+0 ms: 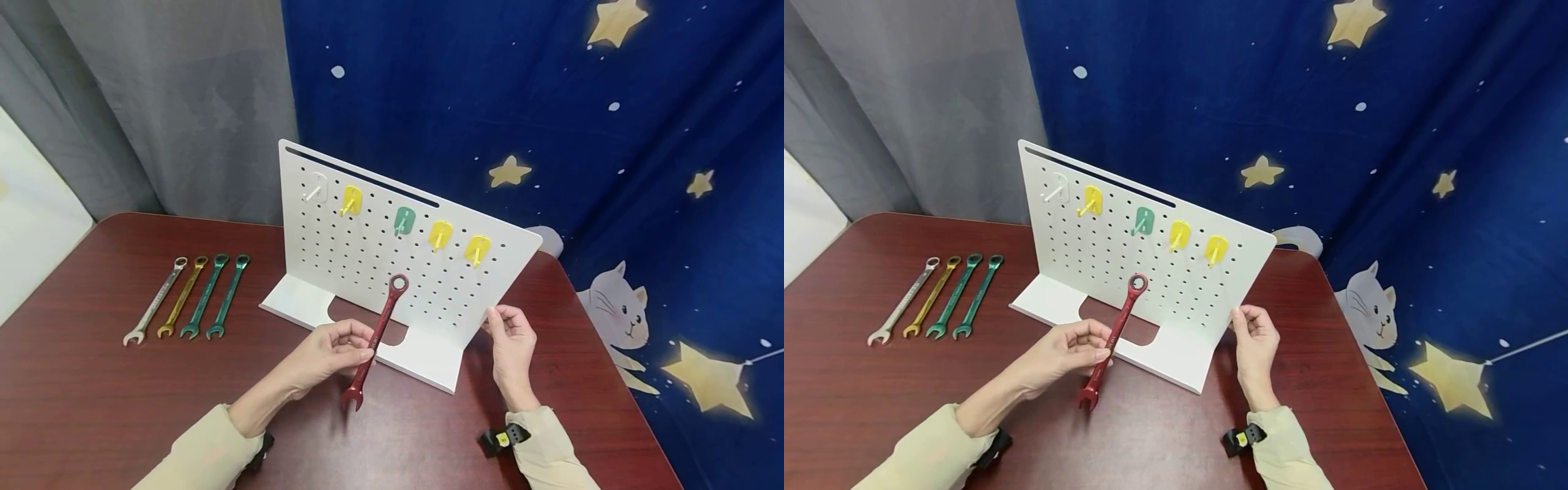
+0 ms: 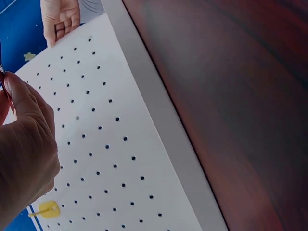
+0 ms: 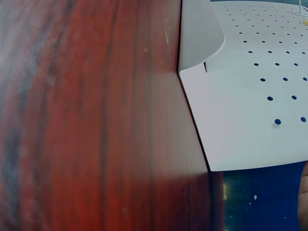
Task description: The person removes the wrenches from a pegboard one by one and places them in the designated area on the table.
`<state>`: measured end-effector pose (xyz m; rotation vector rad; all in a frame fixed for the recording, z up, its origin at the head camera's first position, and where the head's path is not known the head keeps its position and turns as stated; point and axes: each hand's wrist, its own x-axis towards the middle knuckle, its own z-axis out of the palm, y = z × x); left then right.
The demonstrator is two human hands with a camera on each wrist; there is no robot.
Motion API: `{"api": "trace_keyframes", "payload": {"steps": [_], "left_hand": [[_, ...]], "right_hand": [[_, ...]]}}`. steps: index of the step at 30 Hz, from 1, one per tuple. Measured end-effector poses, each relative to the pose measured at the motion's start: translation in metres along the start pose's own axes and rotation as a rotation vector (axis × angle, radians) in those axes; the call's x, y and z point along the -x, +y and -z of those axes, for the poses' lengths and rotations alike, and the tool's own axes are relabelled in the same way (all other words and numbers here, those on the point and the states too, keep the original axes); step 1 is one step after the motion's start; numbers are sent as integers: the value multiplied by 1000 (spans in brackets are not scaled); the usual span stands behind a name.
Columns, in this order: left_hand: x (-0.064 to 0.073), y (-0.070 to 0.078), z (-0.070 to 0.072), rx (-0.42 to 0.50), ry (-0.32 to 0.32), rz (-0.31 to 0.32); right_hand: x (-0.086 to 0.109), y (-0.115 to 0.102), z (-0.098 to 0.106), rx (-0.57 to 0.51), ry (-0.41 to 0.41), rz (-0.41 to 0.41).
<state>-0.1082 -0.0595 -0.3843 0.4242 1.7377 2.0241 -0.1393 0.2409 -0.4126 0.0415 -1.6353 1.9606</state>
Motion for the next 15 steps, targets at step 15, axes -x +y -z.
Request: {"api": "trace_keyframes", "payload": {"steps": [15], "left_hand": [[18,0,33,-48,61,33]], "right_hand": [[1,-1,0,-8,-2,5]]}}
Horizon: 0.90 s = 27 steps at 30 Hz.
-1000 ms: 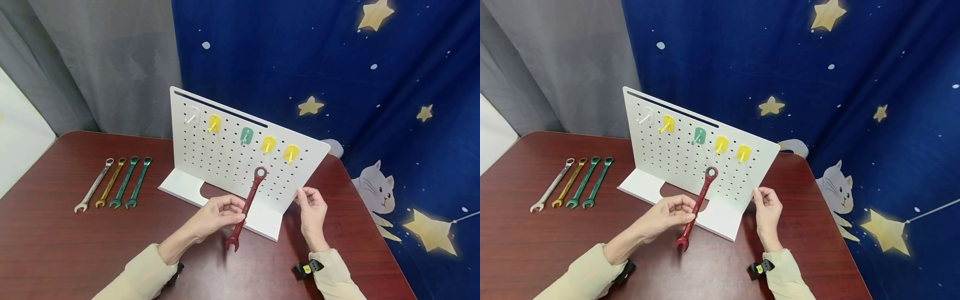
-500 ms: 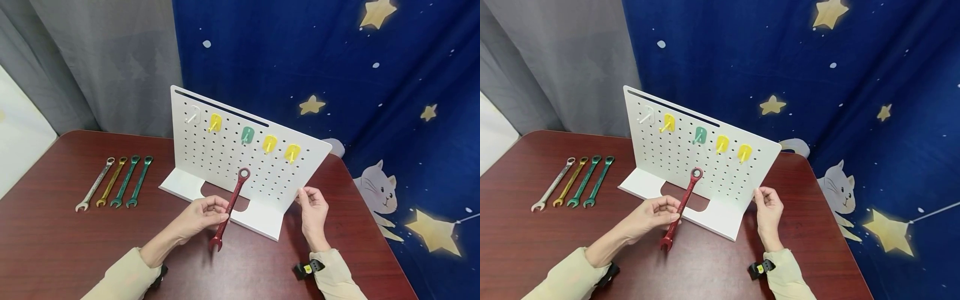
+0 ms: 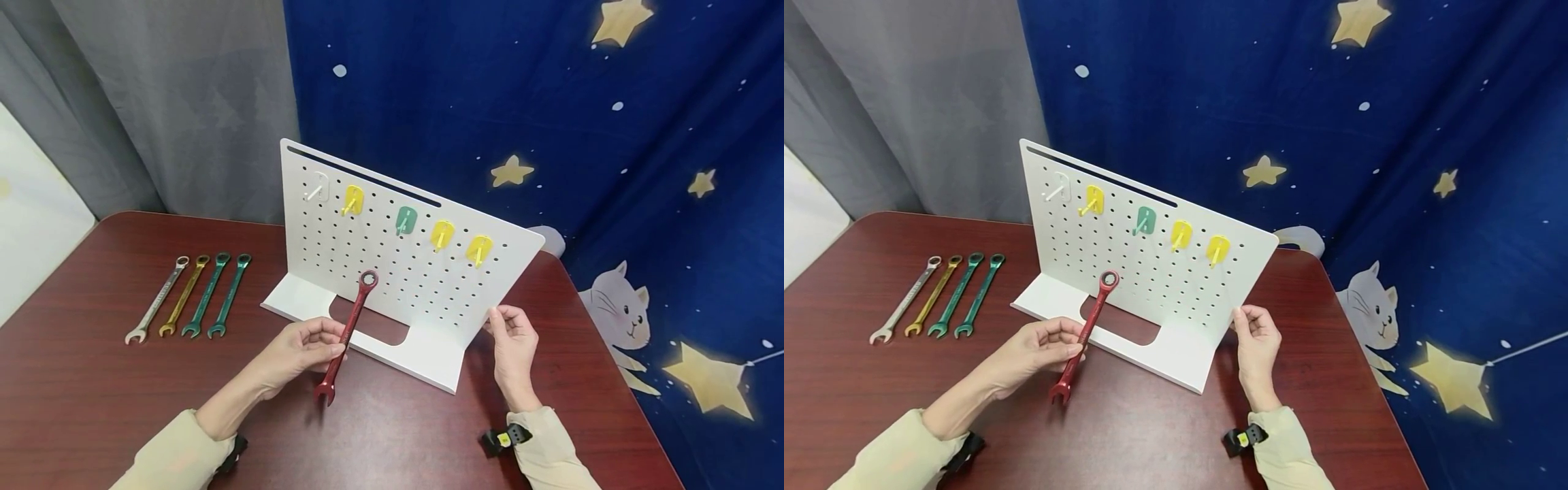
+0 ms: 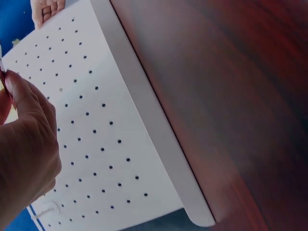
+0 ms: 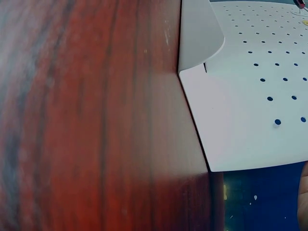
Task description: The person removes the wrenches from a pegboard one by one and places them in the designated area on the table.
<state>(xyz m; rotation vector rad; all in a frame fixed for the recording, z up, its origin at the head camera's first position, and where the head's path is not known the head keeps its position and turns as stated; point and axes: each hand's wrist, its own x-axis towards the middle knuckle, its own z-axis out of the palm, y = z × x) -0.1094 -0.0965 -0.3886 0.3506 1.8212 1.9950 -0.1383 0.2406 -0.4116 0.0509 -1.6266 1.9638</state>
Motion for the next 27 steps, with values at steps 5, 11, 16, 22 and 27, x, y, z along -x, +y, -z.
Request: {"api": "trace_keyframes", "payload": {"steps": [5,11,16,22,27], "left_hand": [[6,1,10,-19,21,4],[11,3,22,-39,48,16],[14,5,30,-45,69,18],[19,5,40,-76,97,20],[27,5,51,-101,130,26]], "right_hand": [[0,0,0,4,1,-2],[0,0,0,4,0,-4],[0,0,0,11,1,-8],[0,0,0,9,2,-10],[0,0,0,15,-1,-5]]}}
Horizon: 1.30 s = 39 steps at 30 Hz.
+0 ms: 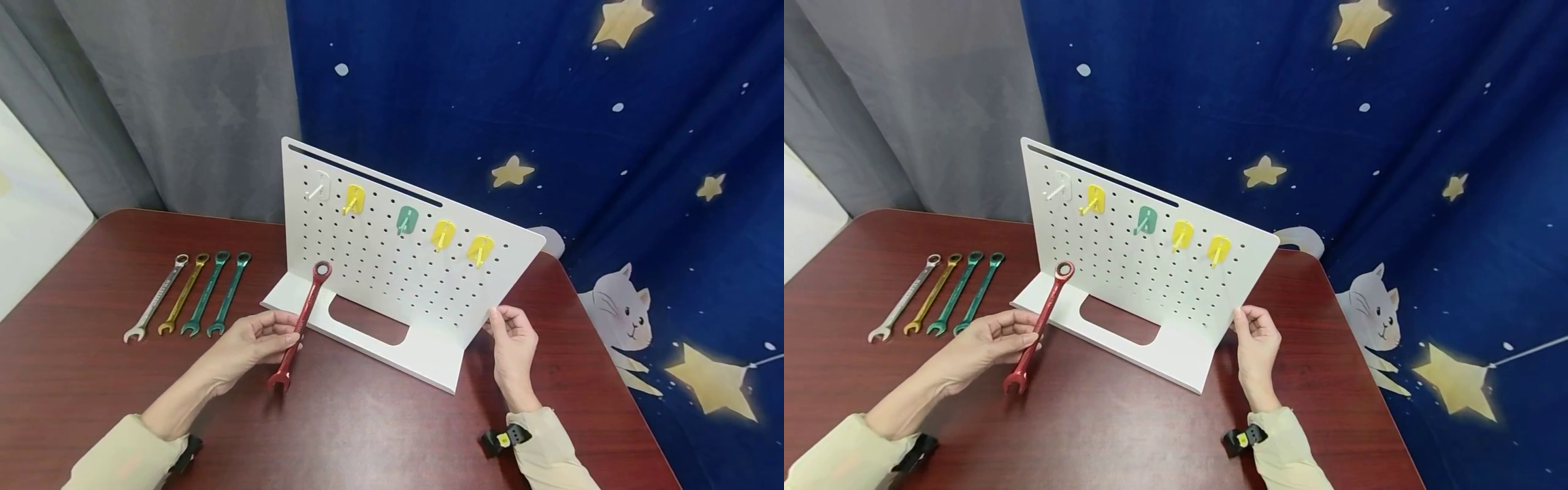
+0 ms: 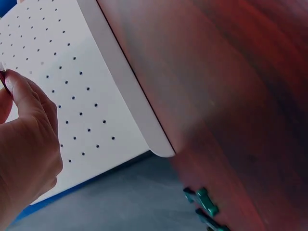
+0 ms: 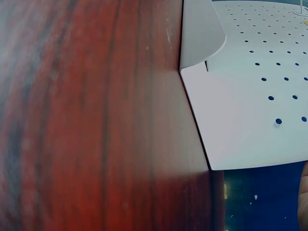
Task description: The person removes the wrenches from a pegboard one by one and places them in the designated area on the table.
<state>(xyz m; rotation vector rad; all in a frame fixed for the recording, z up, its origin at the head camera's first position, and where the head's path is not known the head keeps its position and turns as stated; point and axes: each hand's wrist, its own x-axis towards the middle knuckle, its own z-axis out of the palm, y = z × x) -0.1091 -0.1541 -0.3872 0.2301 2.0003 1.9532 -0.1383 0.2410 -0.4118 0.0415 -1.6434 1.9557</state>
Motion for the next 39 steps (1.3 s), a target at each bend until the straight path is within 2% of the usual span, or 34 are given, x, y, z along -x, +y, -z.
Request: {"api": "trace_keyframes", "payload": {"steps": [13,22,28,39], "left_hand": [[10,-7,24,-30,51,8],[13,-6,37,-28,64,23],[14,-8,48,-27,61,4],[19,-14,76,45,50,-51]], "right_hand": [[0,1,0,-2,-9,5],[0,0,0,-3,-4,3],[0,0,0,8,-6,3],[-1,1,0,16,-2,1]]}}
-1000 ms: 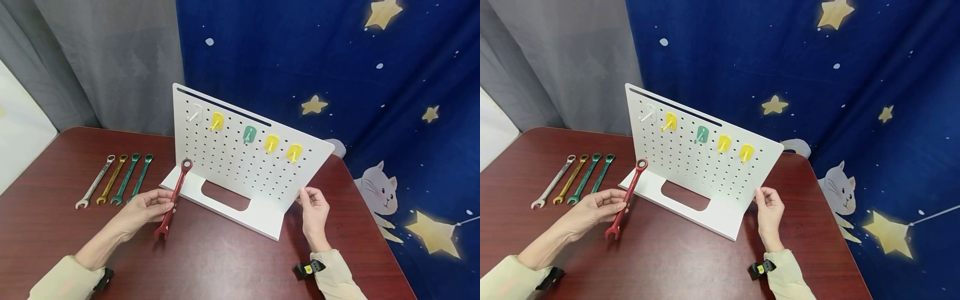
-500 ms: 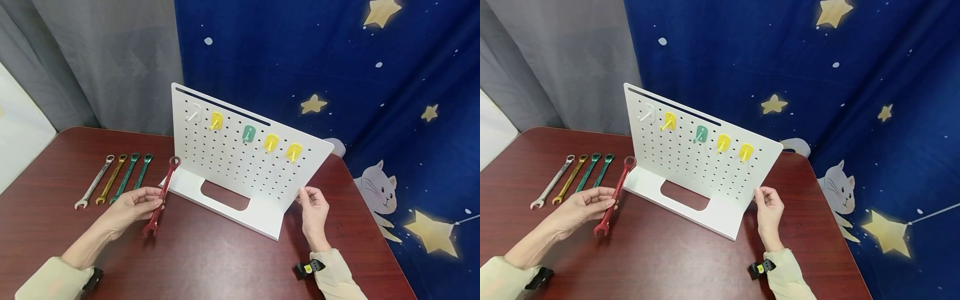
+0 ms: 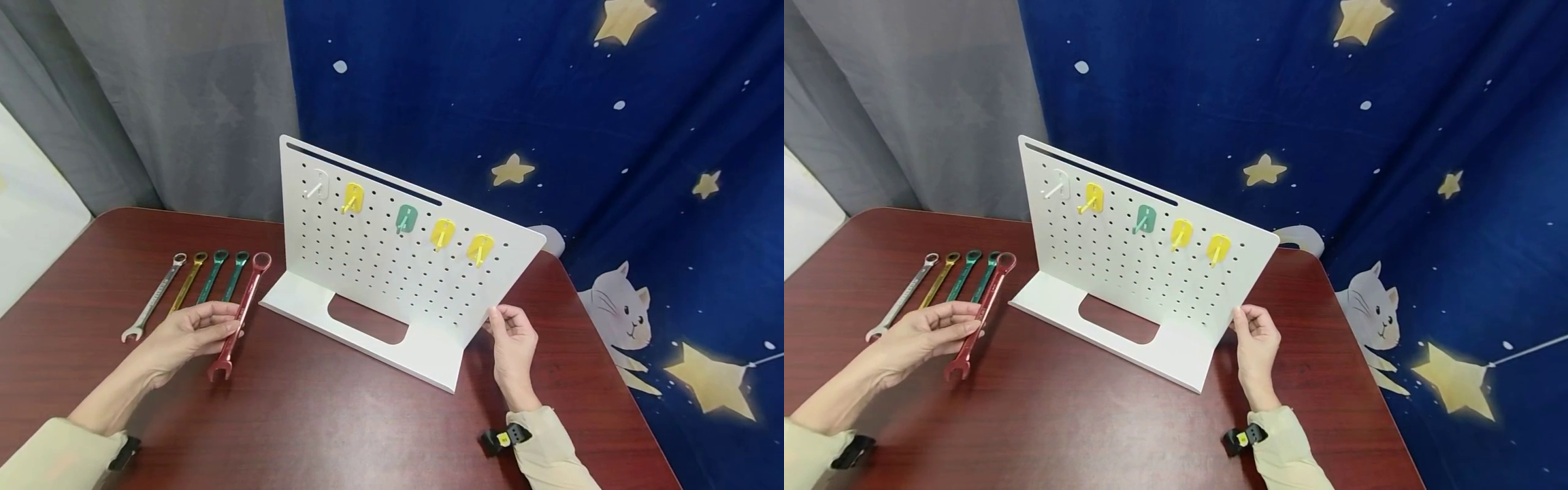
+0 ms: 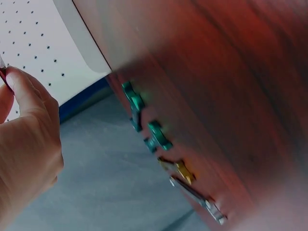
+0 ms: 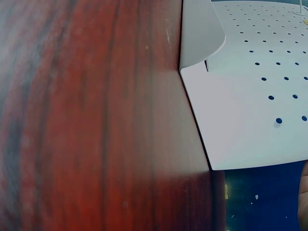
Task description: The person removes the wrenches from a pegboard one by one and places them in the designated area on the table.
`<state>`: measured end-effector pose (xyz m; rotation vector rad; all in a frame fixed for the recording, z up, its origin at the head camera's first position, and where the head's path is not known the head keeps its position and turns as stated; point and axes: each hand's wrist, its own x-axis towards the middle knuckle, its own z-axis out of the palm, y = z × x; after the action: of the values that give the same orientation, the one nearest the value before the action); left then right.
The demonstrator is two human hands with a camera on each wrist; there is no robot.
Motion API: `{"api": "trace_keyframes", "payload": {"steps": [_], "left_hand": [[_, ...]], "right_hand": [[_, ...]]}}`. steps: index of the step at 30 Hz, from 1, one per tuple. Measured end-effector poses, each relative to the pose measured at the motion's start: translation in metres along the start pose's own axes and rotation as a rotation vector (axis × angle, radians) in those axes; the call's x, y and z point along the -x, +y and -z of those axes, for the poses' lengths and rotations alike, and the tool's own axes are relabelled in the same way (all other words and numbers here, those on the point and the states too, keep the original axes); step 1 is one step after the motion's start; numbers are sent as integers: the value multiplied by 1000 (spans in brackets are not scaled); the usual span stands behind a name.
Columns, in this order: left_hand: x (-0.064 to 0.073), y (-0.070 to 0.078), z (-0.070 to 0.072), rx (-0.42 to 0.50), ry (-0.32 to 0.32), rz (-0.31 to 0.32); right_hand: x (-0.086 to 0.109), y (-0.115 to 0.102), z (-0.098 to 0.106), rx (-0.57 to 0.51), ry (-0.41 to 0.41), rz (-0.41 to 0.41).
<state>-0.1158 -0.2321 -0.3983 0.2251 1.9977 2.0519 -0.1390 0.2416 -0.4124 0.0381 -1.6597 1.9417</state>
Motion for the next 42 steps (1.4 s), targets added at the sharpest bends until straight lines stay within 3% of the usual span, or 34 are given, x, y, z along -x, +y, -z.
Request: {"api": "trace_keyframes", "payload": {"steps": [11,27,42], "left_hand": [[3,-3,27,22,0,-9],[2,-3,65,-81,57,67],[4,-1,100,-7,111,129]], "right_hand": [[0,-1,1,-35,-10,2],[1,0,1,-36,-1,-6],[0,-1,1,-19,-1,-2]]}}
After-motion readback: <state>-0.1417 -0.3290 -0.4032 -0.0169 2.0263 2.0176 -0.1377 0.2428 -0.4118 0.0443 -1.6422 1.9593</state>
